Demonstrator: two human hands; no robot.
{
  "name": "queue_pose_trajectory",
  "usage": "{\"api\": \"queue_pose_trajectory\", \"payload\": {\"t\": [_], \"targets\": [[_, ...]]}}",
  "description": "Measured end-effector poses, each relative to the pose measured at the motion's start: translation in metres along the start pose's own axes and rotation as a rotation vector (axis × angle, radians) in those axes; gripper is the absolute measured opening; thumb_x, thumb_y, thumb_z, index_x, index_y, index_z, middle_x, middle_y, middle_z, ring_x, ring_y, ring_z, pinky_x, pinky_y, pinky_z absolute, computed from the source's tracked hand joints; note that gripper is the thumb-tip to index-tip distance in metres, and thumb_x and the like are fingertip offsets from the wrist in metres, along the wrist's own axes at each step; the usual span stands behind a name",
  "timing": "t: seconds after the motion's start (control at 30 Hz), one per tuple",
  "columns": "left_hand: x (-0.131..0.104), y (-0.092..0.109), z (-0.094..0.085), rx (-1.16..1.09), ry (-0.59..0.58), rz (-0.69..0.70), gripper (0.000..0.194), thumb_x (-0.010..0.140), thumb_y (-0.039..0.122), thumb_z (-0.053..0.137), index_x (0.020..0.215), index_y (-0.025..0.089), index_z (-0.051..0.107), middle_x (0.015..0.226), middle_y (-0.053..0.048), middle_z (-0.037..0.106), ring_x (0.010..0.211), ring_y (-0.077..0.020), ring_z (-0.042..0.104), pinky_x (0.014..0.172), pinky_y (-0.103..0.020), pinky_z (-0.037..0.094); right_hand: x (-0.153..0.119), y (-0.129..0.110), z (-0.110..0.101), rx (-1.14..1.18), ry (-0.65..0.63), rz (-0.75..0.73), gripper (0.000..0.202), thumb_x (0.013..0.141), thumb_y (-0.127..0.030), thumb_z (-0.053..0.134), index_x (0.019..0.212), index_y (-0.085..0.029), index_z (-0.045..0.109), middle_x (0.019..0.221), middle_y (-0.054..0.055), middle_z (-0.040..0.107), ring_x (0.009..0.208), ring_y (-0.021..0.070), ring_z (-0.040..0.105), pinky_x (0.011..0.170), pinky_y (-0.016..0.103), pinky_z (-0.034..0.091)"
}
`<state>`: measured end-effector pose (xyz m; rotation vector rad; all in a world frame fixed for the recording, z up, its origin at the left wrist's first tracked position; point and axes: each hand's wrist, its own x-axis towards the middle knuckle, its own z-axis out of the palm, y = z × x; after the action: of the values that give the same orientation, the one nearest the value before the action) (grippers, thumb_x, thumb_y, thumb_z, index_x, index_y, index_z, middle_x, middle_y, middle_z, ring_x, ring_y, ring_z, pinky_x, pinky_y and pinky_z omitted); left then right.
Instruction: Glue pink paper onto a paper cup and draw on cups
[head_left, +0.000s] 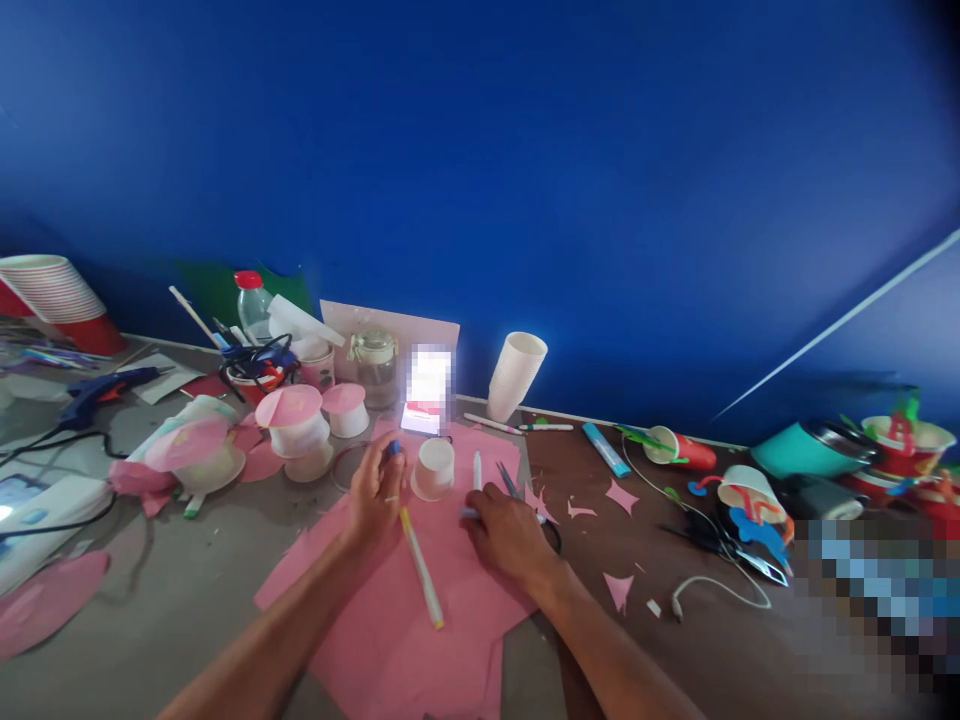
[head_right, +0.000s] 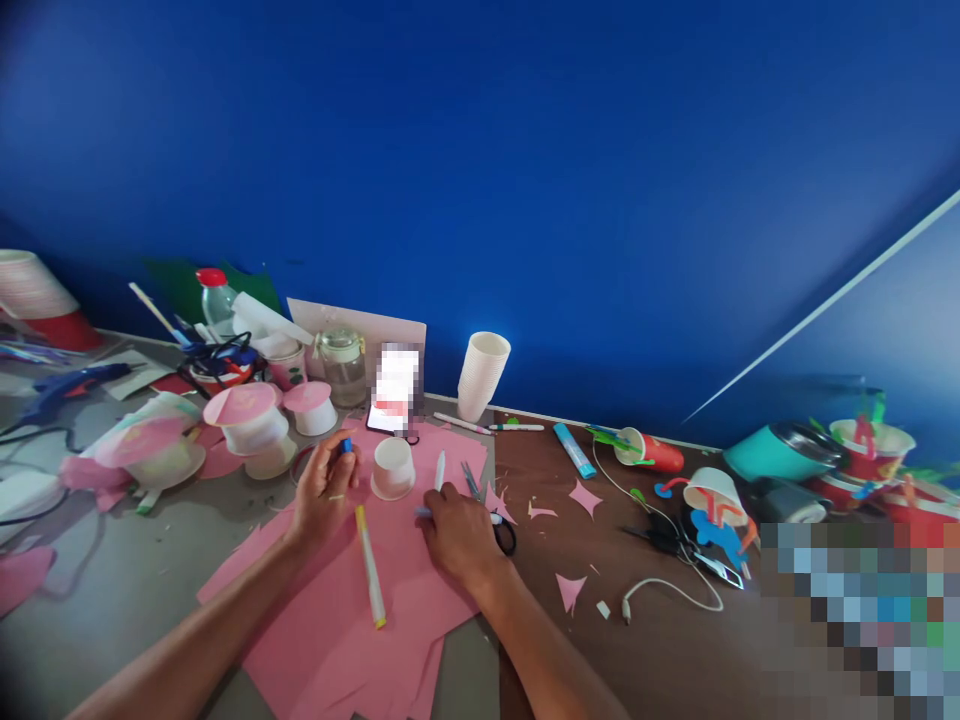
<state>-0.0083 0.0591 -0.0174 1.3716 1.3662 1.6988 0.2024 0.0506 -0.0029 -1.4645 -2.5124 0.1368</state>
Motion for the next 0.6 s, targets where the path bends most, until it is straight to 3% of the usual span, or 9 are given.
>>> {"api": "queue_pose_trajectory", "payload": {"t": [0.1,0.27,0.43,0.6], "targets": [[0.004,0.004,0.002,-0.122,0.072,-0.032,0.032,0.094,0.043,0.056,0.116,0.020,0.057,0.080,0.002,0.059,0.057,-0.0090,0.050,0.060,-0.025,0.045,0.000,0.008,0.005,0.079,0.146,0.017,0.022,0.081,-0.010,0.059,0.098,-0.021,0.067,0.092,0.007,0.073,0.071,0.0220,0.070,0.060,0.029,0.049],[0.009,0.008,0.002,-0.294,0.010,-0.131,0.037,0.086,0.045,0.068,0.110,0.021,0.054,0.077,0.003,0.063,0.054,-0.0084,0.050,0.055,-0.023,0.042,0.000,0.019,-0.007,0.347,0.636,0.043,0.034,0.092,-0.016,0.044,0.120,-0.018,0.063,0.102,0.012,0.072,0.085,0.0241,0.070,0.071,0.034,0.055],[0.011,0.012,-0.002,-0.324,-0.088,-0.229,0.040,0.078,0.055,0.073,0.086,0.016,0.065,0.061,0.004,0.054,0.054,-0.0090,0.045,0.054,-0.024,0.037,-0.007,0.009,-0.036,0.664,0.626,-0.022,0.027,0.098,-0.025,0.046,0.106,-0.021,0.071,0.087,0.005,0.071,0.076,0.0197,0.069,0.066,0.030,0.054],[0.013,0.020,-0.004,-0.391,-0.180,-0.317,0.045,0.069,0.060,0.076,0.076,0.016,0.069,0.055,0.003,0.049,0.052,-0.0090,0.039,0.052,-0.024,0.031,-0.012,-0.004,-0.043,0.686,0.621,-0.108,0.026,0.097,-0.022,0.048,0.097,-0.023,0.073,0.083,0.005,0.074,0.076,0.0200,0.070,0.065,0.030,0.054]]}}
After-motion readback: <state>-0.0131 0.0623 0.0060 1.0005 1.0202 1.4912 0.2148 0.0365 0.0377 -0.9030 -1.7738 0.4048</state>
